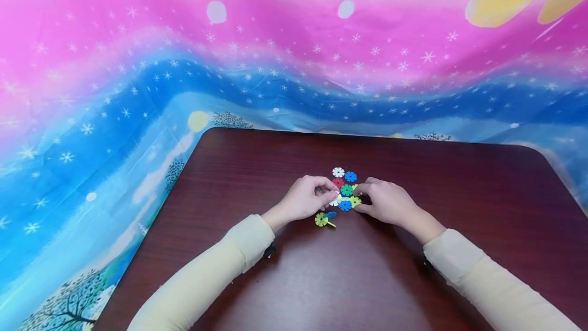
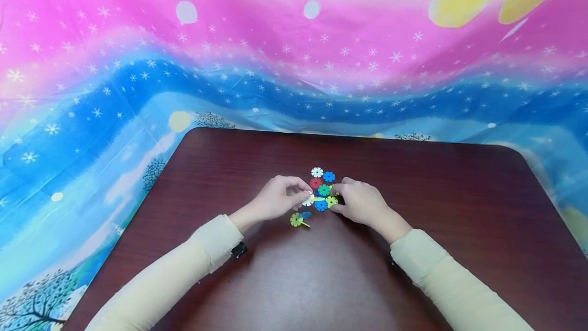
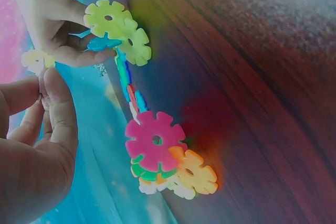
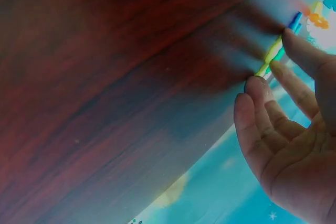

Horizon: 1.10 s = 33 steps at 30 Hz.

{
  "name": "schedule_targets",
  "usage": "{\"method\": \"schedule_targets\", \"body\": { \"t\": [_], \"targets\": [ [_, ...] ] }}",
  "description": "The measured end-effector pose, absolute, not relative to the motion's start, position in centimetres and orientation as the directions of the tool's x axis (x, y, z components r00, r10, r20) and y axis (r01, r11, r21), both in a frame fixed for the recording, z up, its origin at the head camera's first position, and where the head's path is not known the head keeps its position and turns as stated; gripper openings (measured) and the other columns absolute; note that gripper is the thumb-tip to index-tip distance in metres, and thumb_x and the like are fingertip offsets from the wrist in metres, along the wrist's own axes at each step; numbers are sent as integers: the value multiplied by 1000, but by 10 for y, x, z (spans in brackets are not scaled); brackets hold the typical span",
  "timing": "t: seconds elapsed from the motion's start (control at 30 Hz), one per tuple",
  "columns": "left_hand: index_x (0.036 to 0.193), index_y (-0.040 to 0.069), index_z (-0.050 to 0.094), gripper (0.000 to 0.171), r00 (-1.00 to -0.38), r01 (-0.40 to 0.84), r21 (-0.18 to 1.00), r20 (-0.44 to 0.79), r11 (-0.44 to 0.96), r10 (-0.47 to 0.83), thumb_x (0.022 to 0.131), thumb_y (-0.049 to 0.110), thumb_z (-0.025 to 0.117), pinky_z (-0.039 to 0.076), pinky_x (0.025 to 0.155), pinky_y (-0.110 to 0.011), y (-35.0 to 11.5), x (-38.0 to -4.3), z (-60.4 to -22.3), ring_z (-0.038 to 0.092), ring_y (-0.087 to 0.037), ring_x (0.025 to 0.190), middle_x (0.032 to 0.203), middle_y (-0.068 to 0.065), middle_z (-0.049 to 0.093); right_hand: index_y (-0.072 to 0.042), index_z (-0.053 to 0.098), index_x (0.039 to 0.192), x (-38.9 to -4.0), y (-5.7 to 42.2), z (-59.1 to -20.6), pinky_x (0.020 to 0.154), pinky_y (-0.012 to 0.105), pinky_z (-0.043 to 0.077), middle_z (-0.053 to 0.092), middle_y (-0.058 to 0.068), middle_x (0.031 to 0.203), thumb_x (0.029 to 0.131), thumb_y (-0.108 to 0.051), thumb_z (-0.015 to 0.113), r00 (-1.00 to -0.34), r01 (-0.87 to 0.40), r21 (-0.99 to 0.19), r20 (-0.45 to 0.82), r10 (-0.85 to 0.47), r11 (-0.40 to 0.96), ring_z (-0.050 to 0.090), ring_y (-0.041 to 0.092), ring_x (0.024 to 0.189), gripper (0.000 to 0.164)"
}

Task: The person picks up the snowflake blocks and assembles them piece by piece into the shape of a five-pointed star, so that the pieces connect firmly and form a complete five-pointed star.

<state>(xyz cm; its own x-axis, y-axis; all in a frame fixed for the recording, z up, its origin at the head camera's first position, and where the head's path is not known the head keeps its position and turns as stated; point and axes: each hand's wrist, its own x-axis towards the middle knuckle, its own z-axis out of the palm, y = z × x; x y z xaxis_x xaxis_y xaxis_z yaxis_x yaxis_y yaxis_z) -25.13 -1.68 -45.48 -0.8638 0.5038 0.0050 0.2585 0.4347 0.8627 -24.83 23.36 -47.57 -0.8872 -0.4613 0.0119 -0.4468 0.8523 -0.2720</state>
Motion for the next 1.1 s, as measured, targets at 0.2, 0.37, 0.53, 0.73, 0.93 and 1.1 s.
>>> {"method": "schedule_targets", "body": {
  "t": [0.2,0.37,0.53,0.73,0.93,1.1],
  "targets": [
    [108,13,79,13,-871,247,853,-12,459,490,98,21,75,55,65,-28,-18,-251,-454,68,-14,69,82,6,70,-12,76,103,-254,235,-477,78,43,58,66,3,102,86,-26,87,-890,-414,-335,-46,-453,847,62,16,83,24],
    [112,11,80,17,-876,233,853,-24,467,481,98,19,75,56,66,-27,-18,-252,-456,69,-12,70,85,4,73,-9,73,105,-256,235,-475,73,39,55,65,1,95,87,-19,85,-899,-351,-420,-97,-426,837,58,15,79,24],
    [115,13,80,19,-878,226,857,-27,463,478,98,20,75,56,66,-27,-18,-253,-458,70,-12,70,88,4,74,-5,72,113,-258,235,-473,73,37,54,65,1,93,87,-20,86,-900,-321,-439,-135,-414,839,59,15,79,33],
    [108,12,77,13,-885,170,902,-37,397,464,96,15,77,60,66,-28,-16,-253,-460,72,-15,69,88,2,71,-10,70,107,-257,240,-474,77,39,56,66,-2,93,86,-17,86,-894,-324,-496,-117,-432,805,62,15,81,27],
    [106,11,77,11,-880,160,910,-44,383,474,96,15,77,61,68,-33,-14,-253,-459,73,-20,69,86,1,72,-21,72,106,-245,244,-472,79,37,59,70,-9,93,90,-15,83,-897,-348,-595,-12,-441,724,66,11,85,20],
    [105,9,78,11,-872,171,908,-41,382,488,96,15,77,61,67,-32,-12,-253,-456,73,-18,68,83,1,72,-24,78,107,-233,239,-463,78,35,60,72,-13,99,88,-16,85,-876,-456,-605,176,-449,653,67,7,86,21]
  ]
}}
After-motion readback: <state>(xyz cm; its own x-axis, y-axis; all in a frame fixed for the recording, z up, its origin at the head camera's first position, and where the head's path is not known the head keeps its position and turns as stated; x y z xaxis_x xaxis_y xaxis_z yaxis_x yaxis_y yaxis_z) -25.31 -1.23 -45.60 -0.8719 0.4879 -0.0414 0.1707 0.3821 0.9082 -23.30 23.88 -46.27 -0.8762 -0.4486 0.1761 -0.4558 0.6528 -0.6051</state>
